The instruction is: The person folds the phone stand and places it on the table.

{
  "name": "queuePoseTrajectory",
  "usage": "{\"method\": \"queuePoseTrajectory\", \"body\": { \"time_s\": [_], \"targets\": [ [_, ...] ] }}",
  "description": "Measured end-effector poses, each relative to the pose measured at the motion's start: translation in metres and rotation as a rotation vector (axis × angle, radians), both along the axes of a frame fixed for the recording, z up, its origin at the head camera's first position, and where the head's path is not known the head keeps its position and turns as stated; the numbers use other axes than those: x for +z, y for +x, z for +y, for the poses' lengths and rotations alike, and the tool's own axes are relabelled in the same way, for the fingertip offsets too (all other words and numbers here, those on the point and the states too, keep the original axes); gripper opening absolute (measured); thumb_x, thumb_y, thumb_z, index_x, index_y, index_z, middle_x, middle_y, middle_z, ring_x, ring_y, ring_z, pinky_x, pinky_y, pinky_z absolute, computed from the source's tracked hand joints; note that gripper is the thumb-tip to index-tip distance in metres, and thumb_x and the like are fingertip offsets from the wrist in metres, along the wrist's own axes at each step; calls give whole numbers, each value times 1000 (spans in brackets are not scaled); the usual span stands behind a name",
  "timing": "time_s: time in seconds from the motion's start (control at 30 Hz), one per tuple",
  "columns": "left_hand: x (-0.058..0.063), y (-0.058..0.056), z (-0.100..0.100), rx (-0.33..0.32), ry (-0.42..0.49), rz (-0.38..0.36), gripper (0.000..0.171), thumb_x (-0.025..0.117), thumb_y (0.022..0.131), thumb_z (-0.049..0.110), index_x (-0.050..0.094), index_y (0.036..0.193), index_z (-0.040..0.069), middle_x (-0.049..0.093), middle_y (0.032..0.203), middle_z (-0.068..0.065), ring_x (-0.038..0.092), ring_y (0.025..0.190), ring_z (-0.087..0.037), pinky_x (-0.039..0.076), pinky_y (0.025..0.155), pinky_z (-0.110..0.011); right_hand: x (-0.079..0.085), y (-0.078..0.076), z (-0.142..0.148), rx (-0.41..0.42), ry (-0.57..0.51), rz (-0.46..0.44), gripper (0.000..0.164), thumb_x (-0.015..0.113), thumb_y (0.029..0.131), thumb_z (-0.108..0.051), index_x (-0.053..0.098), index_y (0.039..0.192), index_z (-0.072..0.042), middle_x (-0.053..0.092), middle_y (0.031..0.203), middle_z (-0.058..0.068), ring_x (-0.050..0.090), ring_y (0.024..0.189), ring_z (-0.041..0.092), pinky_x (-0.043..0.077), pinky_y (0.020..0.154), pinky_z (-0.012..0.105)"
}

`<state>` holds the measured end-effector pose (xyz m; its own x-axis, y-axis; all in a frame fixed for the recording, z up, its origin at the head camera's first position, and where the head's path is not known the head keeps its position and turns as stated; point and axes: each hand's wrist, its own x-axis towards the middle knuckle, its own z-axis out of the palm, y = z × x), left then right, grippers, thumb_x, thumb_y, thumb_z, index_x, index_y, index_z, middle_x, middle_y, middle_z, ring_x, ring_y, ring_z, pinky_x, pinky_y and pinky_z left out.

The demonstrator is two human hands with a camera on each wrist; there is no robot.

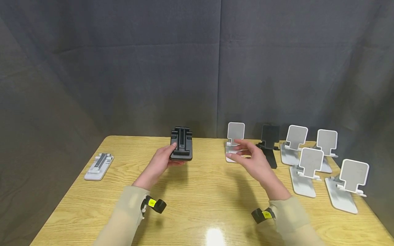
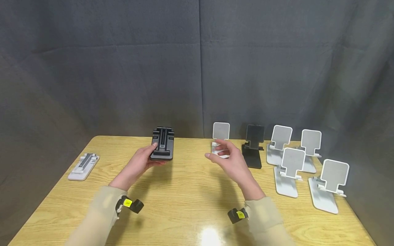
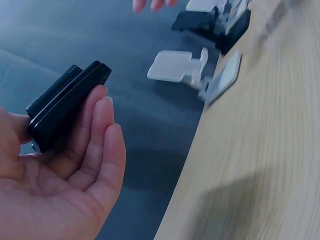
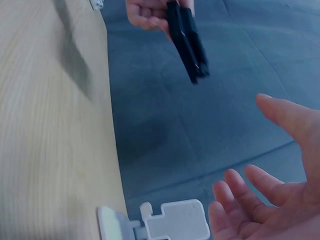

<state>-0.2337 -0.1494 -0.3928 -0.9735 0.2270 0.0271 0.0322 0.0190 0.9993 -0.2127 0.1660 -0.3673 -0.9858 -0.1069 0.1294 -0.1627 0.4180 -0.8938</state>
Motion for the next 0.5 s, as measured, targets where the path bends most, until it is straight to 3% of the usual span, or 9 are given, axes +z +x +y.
{"method": "queuePoseTrajectory", "body": {
  "time_s": [0.33, 0.5],
  "targets": [
    [-1, -9, -56, 53, -148, -45, 54, 38, 113, 29, 47, 137, -19, 67, 108, -19, 70, 85, -15, 58, 88, -34, 4, 0, 31, -130, 13, 65, 59, 76, 94, -31, 54, 142, -6, 59, 124, 15, 55, 112, 26, 47, 87, 29],
    [-3, -8, -79, 63, -223, -89, 57, 39, 112, 30, 42, 140, -20, 66, 111, -21, 71, 89, -20, 57, 90, -37, 6, 0, 47, -201, 45, 78, 61, 74, 95, -33, 52, 144, -5, 57, 127, 17, 53, 117, 30, 45, 90, 37]
  ]
}}
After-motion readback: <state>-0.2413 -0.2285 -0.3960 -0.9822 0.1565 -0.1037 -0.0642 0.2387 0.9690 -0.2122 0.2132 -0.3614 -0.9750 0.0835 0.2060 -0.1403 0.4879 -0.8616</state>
